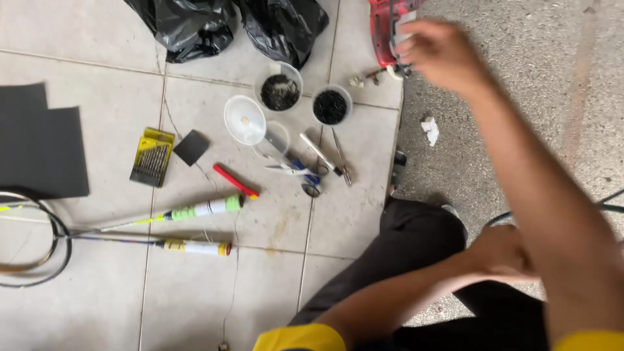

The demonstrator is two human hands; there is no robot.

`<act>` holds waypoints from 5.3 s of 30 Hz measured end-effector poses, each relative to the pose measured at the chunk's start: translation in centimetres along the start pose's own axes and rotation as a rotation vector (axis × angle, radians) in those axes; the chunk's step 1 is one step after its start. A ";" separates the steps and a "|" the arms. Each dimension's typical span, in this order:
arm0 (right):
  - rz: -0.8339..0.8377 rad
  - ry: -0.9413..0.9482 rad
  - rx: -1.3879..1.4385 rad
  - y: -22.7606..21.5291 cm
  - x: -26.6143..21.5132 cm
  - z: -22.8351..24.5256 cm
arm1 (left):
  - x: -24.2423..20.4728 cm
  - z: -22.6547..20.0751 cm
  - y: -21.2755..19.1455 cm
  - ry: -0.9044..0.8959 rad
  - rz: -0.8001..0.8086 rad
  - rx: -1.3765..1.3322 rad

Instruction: Drilling a hole in a badminton racket frame and trimming the edges with a small knife.

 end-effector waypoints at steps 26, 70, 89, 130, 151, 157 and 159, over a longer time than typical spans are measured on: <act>-0.716 0.635 0.219 6.2 7.3 -16.5 | 7.9 -0.7 -8.0 -0.005 0.331 0.113; -0.373 -0.595 1.336 6.0 -41.3 8.3 | -8.5 -4.7 -12.0 0.690 0.244 0.266; -1.046 -0.335 1.303 2.7 -54.5 5.3 | -14.3 -6.2 -11.6 0.731 -0.392 0.457; -1.146 -0.106 1.294 5.6 -60.0 0.5 | -21.6 -9.7 -13.2 0.417 0.286 0.802; -1.207 -0.098 1.180 4.0 -70.8 6.8 | -9.7 -13.5 -10.1 0.838 0.170 0.883; -0.992 0.329 1.049 6.8 -67.3 6.9 | -7.1 -4.9 -9.3 0.705 0.094 0.533; -1.051 0.215 1.253 9.4 -65.1 5.9 | -7.0 -2.4 -8.0 0.725 0.172 0.489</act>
Point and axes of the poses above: each hand's wrist, its own x-axis towards the middle knuckle, its own y-axis out of the palm, z = x × y, the point moved 9 cm from there along x, towards the middle knuckle, and after that the axes turned 8 degrees about -y, right-handed, at the moved point
